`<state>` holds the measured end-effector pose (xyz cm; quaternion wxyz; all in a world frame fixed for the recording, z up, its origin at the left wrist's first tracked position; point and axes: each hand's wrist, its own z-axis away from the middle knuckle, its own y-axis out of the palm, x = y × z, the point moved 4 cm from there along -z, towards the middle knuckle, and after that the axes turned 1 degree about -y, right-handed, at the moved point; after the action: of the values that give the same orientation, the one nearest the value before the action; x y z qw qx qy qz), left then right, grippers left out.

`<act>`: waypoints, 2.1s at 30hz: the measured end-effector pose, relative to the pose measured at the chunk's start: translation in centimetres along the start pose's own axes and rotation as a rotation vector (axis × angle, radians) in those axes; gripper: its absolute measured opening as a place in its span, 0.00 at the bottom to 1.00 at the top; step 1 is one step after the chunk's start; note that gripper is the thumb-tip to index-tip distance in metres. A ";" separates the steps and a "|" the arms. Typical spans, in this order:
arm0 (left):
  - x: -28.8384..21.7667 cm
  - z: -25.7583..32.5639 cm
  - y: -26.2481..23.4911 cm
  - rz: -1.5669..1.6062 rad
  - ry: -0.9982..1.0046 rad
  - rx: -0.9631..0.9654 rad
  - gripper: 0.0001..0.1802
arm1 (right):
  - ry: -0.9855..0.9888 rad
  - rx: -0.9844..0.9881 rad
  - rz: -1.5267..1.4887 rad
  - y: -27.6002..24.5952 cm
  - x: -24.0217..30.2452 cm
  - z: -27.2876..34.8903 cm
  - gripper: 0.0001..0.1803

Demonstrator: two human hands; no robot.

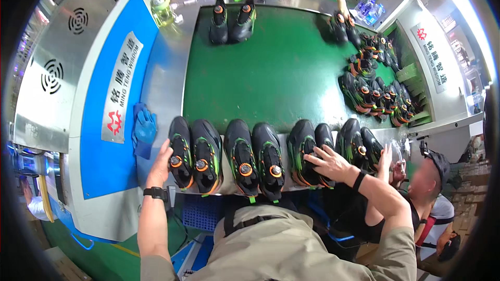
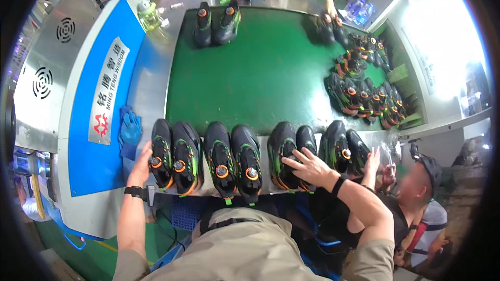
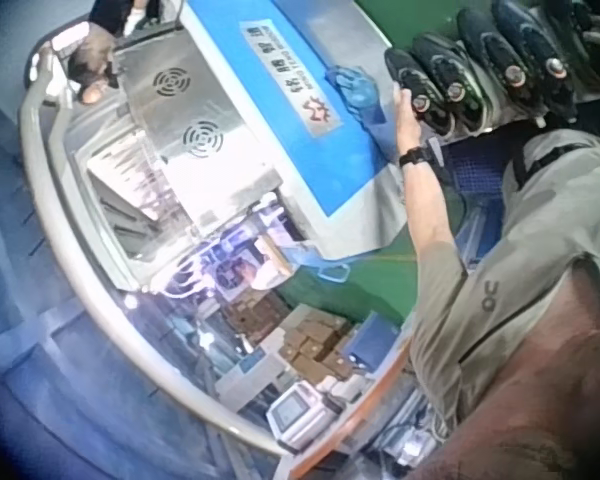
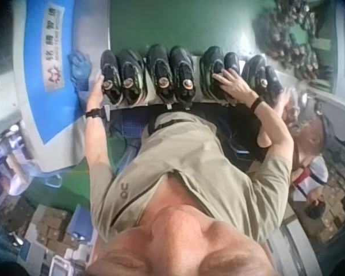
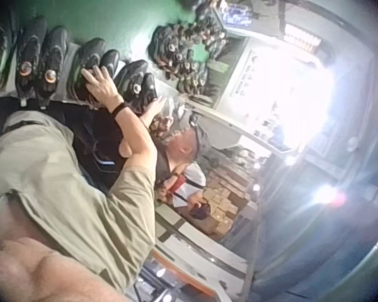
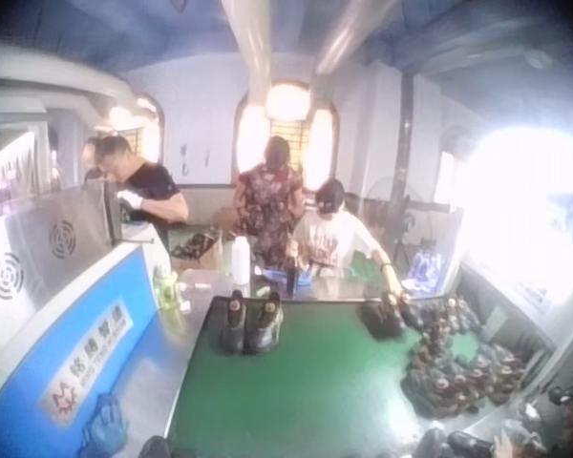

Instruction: Inspect and organize shoes on the factory conveyor belt.

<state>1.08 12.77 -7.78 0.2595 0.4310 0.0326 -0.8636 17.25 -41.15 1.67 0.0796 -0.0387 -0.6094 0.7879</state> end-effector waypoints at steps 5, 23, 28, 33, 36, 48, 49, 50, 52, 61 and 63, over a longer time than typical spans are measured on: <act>0.5 -0.9 3.0 -0.135 0.008 -0.060 0.55 | 0.163 -0.087 0.026 1.5 1.5 1.3 0.07; 3.1 -5.8 12.6 -0.555 0.331 0.060 0.58 | 0.151 -0.214 0.042 4.6 0.1 3.1 0.10; 4.2 -4.9 13.0 -0.661 0.156 0.005 0.65 | 0.326 -0.189 -0.160 4.4 1.2 3.2 0.11; 4.4 -4.5 13.8 -0.644 0.128 -0.036 0.64 | 0.400 -0.147 -0.077 3.1 2.8 3.4 0.11; 3.8 -5.1 15.1 -0.353 0.213 0.179 0.59 | 0.423 -0.209 0.203 8.6 2.5 6.2 0.12; 2.3 -5.9 13.4 -0.546 0.185 0.055 0.55 | 1.407 -0.512 -0.284 2.8 8.1 4.5 0.22; 2.4 -5.6 14.0 -0.479 0.160 0.099 0.54 | 1.471 -0.483 -0.288 3.2 8.4 4.3 0.24; 1.7 -4.7 14.4 -0.559 0.209 0.065 0.54 | 1.529 -0.457 -0.296 3.7 8.5 4.0 0.26; 3.5 -6.1 12.5 -0.517 0.168 0.077 0.54 | 1.626 -0.440 -0.261 5.2 7.6 3.9 0.28; 2.5 -5.0 12.9 -0.491 0.061 0.086 0.54 | 1.516 -0.729 -0.320 0.4 12.0 3.2 0.12; 2.6 -5.3 12.7 -0.492 0.078 0.087 0.53 | 1.532 -0.631 -0.632 0.5 14.2 2.1 0.22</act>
<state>9.71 2.18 -10.91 0.0214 0.4541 0.1094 -0.8840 2.85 -40.84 2.27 0.6652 -0.4058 -0.5597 0.2821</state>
